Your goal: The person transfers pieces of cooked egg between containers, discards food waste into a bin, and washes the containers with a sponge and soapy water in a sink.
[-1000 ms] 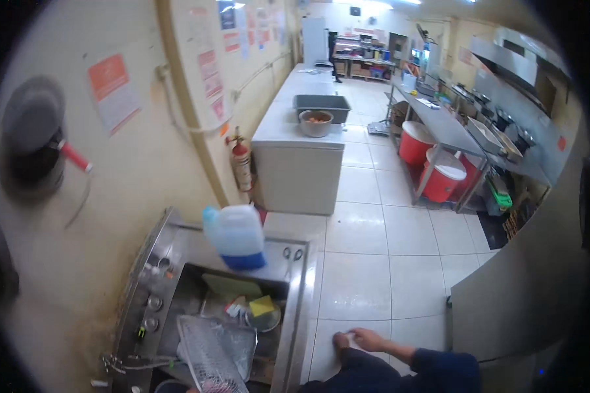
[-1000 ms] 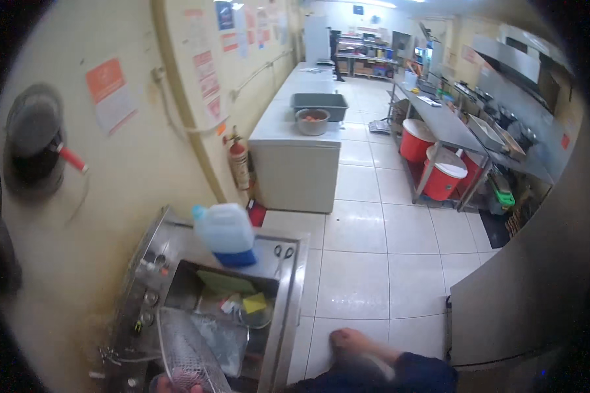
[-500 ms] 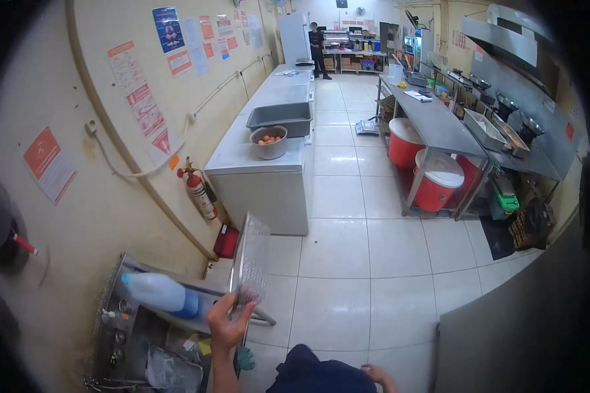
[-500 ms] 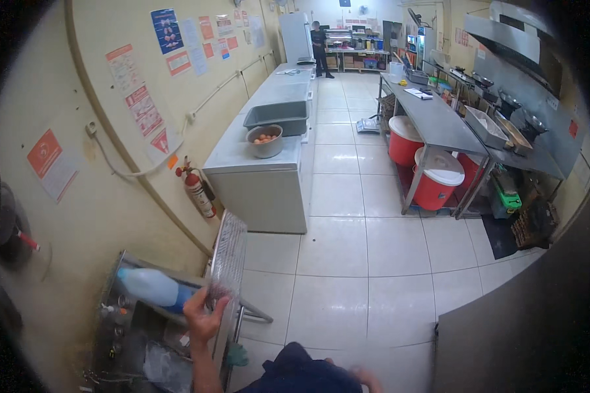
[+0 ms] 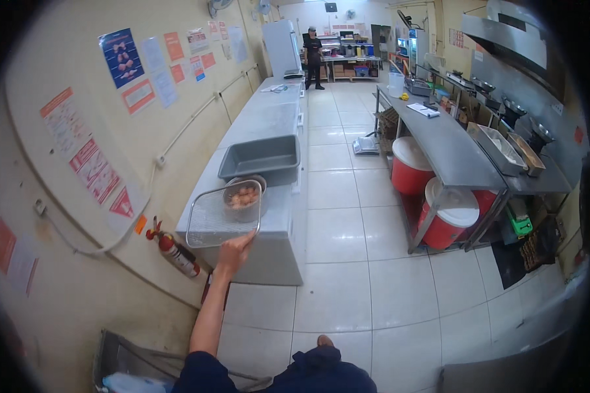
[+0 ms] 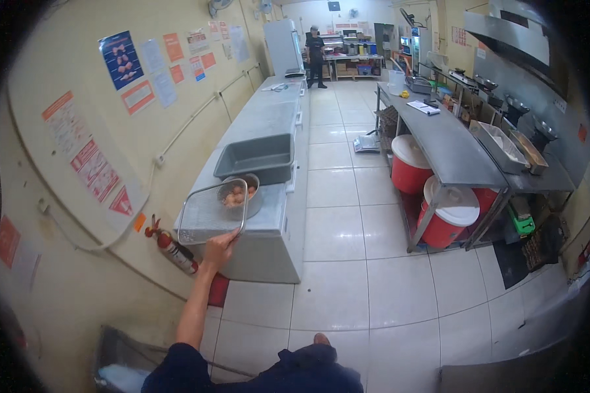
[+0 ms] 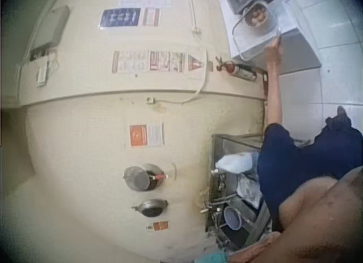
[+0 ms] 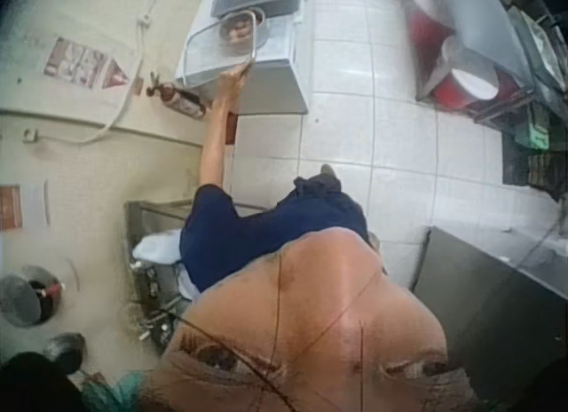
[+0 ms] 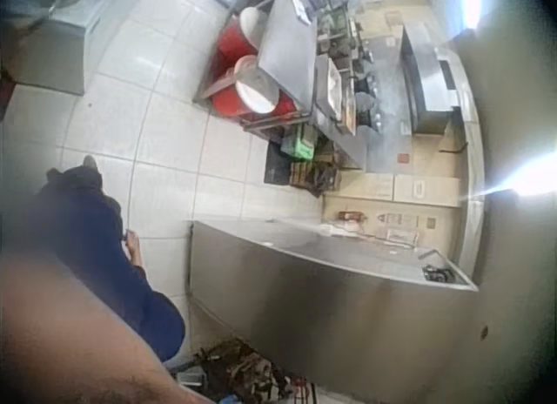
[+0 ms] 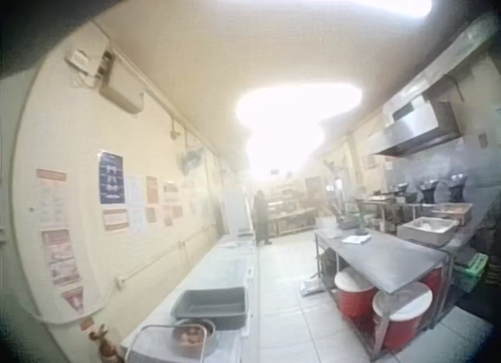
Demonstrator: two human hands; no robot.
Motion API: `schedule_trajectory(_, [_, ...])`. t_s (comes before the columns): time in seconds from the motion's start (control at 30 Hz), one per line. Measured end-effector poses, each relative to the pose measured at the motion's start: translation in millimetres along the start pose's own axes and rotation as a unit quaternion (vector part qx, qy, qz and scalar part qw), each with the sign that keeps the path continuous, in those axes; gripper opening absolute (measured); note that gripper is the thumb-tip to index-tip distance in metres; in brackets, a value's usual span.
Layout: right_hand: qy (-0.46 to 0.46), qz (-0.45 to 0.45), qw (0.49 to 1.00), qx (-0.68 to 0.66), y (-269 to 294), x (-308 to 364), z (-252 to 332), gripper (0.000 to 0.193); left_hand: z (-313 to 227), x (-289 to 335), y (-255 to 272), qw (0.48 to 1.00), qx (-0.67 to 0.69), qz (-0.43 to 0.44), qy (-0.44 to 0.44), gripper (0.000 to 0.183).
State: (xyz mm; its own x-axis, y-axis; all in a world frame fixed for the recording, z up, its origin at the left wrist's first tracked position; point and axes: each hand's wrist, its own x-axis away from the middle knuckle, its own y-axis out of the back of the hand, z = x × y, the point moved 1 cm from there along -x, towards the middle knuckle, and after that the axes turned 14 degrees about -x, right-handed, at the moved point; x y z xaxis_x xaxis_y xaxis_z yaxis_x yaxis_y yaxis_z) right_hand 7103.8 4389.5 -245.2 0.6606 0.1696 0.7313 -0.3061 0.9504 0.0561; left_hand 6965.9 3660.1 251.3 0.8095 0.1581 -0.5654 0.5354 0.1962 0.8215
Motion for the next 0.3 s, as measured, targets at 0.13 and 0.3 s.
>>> schedule_trajectory(0.13, [-0.013, 0.004, 1.0, 0.012, -35.0, -39.2, 67.7, 0.047, 78.1, -81.8, -104.2, 0.998, -0.035, 0.061, 0.009, 0.041])
schedule_trajectory(0.3, [-0.036, -0.001, 0.999, -0.034, -55.8, -101.5, 100.2, 0.052, 129.1, -148.9, -186.9, 0.995, -0.087, 0.049, -0.03, 0.042])
